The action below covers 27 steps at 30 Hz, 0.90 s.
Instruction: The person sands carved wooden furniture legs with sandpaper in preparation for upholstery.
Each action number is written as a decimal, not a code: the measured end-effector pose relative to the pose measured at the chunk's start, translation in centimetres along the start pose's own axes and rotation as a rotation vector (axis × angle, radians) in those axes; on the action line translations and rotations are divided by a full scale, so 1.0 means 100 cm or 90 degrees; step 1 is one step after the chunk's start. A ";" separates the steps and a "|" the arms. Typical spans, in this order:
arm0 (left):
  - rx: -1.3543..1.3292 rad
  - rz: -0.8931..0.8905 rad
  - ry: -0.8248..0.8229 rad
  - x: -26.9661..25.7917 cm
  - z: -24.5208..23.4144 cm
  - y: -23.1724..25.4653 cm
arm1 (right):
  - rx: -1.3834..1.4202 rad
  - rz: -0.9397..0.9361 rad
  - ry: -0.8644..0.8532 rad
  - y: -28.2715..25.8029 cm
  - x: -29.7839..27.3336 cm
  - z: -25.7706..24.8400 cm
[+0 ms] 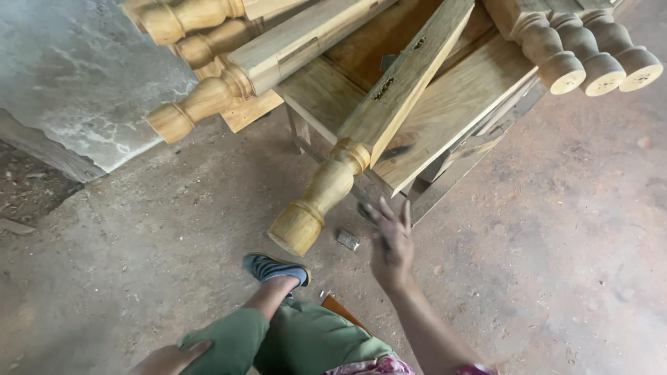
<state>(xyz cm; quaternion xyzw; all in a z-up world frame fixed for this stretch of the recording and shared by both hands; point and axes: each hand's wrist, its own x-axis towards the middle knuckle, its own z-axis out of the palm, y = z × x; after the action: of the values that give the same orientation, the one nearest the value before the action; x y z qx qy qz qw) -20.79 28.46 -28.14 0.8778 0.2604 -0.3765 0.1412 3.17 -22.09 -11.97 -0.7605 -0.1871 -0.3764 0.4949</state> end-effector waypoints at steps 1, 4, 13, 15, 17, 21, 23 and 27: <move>0.005 -0.003 -0.007 -0.006 -0.041 0.047 | -0.008 -0.052 -0.004 -0.005 0.013 0.012; -0.167 0.134 0.055 -0.040 -0.073 0.145 | -0.059 -0.115 -0.050 -0.019 0.039 0.035; -0.928 0.431 -0.020 -0.166 -0.146 0.348 | -0.085 -0.121 -0.194 -0.056 0.045 0.040; -0.905 0.491 0.028 -0.160 -0.142 0.358 | -0.106 -0.142 -0.216 -0.055 0.062 0.046; -0.932 0.566 0.087 -0.168 -0.136 0.357 | -0.064 -0.089 -0.298 -0.065 0.076 0.056; -0.896 0.558 0.163 -0.147 -0.129 0.359 | -0.107 -0.134 -0.237 -0.057 0.048 0.041; -0.786 0.677 0.343 -0.121 -0.120 0.359 | -0.101 -0.129 -0.222 -0.051 0.034 0.025; -0.788 0.715 0.350 -0.126 -0.121 0.361 | -0.160 -0.142 -0.212 -0.057 0.062 0.045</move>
<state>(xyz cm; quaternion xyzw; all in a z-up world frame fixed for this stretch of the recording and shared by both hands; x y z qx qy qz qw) -0.67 -0.31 -8.79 0.7016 -0.0275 0.1823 0.6883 5.16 -16.15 -4.83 -0.8422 -0.3006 -0.3186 0.3145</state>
